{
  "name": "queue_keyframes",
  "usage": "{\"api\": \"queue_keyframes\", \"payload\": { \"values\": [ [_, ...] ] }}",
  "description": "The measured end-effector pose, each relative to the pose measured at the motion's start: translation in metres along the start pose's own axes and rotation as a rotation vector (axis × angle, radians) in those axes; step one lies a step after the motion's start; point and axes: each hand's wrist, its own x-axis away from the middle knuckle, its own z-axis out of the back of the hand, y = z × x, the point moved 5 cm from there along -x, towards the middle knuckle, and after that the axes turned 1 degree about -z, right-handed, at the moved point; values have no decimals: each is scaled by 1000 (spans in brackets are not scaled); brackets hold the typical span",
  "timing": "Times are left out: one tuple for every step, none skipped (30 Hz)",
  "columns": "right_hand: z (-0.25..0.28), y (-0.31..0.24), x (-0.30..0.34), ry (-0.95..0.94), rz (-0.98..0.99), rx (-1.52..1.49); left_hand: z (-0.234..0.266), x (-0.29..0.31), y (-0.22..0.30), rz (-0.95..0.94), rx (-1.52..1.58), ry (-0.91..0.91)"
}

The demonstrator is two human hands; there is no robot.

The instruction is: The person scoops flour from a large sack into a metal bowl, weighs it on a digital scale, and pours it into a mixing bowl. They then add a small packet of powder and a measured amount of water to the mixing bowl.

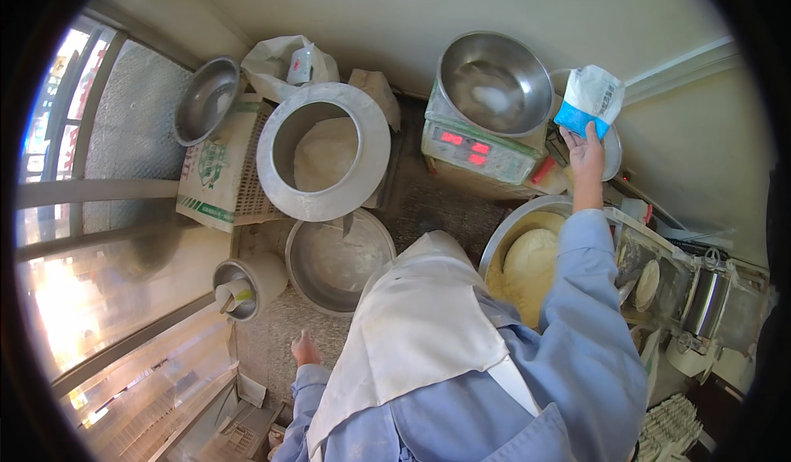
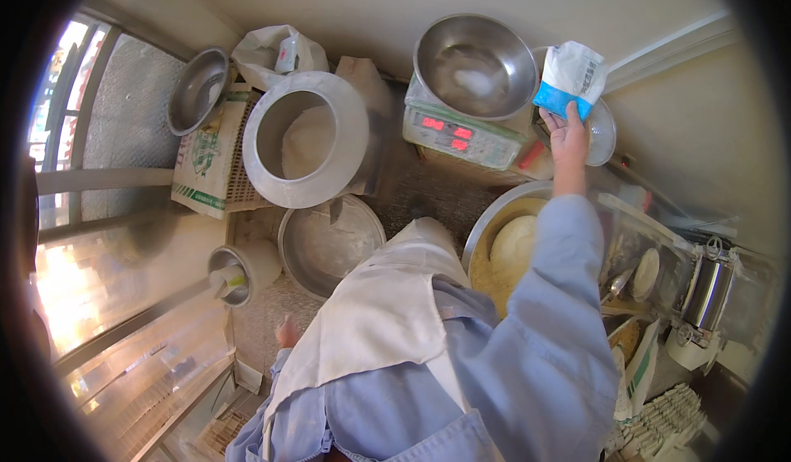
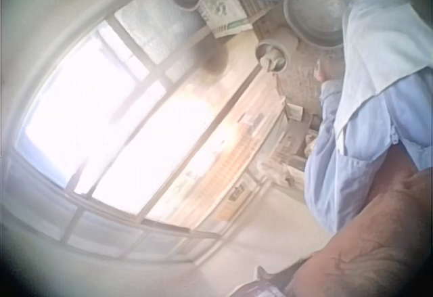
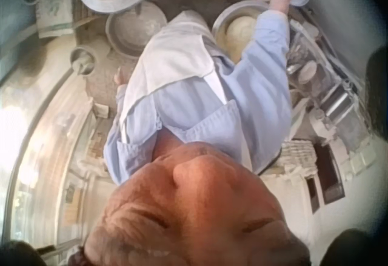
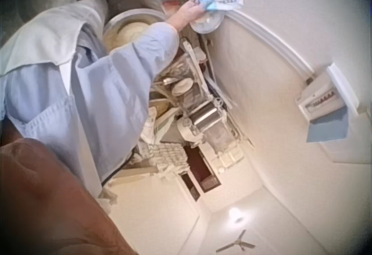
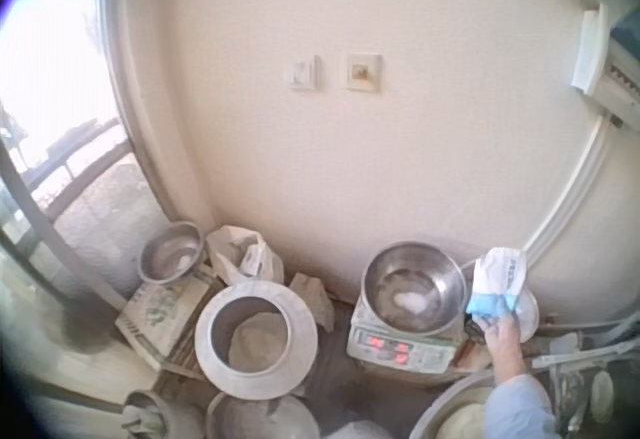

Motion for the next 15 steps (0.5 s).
{"api": "queue_keyframes", "payload": {
  "values": [
    [8, 4, -2, -18, 12, -63, 0, 2, 1, 33, 18, 23],
    [17, 6, -3, -27, 41, -74, -1, 4, 2, 68, 34, 28],
    [26, 9, -4, -17, 71, -93, -1, 5, 5, 47, -32, 49],
    [34, 11, -4, -41, 102, -116, -2, 6, 9, 28, -103, 50],
    [43, 13, -3, -39, 111, -123, 0, 7, 12, 24, -198, 88],
    [53, 16, -2, 2, 106, -142, -2, 8, 15, 16, -196, 65],
    [61, 19, -1, 3, 112, -165, -2, 9, 17, 22, -217, 80],
    [70, 21, 1, 23, 128, -176, 2, 10, 18, 50, -278, 131],
    [79, 25, 2, 47, 124, -227, 1, 10, 21, 16, -242, 90],
    [90, 27, 3, 85, 131, -265, 2, 11, 22, 4, -241, 84],
    [102, 30, 2, 147, 134, -299, 2, 11, 24, -20, -236, 31],
    [112, 30, 0, 164, 160, -256, 5, 11, 23, -9, -271, 55],
    [124, 29, -4, 203, 181, -211, 7, 10, 22, -12, -299, 34],
    [135, 24, -9, 226, 224, -153, 6, 7, 20, -16, -324, 14],
    [144, 20, -16, 202, 205, -117, 9, 5, 16, -17, -289, 50]
  ]
}}
